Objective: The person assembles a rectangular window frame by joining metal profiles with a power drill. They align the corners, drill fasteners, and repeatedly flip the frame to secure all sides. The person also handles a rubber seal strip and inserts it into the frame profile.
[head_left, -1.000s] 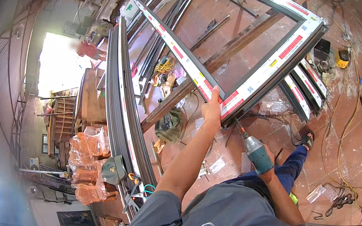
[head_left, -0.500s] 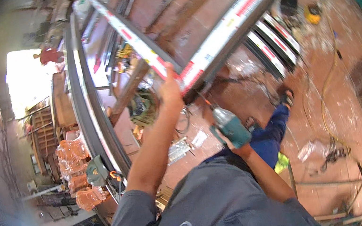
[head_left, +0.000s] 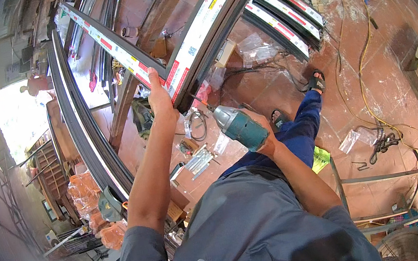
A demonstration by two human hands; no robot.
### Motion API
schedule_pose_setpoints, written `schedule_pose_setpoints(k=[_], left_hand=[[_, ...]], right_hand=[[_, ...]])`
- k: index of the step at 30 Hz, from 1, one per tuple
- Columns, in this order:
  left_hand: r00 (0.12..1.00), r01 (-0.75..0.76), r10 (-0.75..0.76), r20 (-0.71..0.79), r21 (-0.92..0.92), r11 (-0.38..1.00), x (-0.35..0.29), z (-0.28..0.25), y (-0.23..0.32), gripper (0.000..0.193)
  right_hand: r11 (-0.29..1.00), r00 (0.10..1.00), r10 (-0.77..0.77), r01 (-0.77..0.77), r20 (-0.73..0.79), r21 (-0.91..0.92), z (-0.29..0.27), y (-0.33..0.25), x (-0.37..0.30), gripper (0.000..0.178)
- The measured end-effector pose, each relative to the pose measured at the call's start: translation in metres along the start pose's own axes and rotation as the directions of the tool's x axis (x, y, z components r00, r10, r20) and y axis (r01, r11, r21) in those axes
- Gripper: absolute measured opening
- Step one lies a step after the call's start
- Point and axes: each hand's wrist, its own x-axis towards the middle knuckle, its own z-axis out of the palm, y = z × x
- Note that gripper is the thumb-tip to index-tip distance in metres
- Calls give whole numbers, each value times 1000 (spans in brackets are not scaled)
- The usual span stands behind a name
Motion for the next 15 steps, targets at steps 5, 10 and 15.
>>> schedule_pose_setpoints(k=[5,10,15], left_hand=[[993,-24,29,114,-46,999,37,-31,-24,82],[976,-46,86,200,-196,980,43,-20,-29,82],[997,-20,25,70,-71,997,27,-16,-17,84]], right_hand=[[954,997,-58,71,51,-291,-9,19,-2,41],[906,981,-185,193,57,-376,-12,33,-6,46],[878,978,-209,180,-19,-443,-18,23,-7,42]])
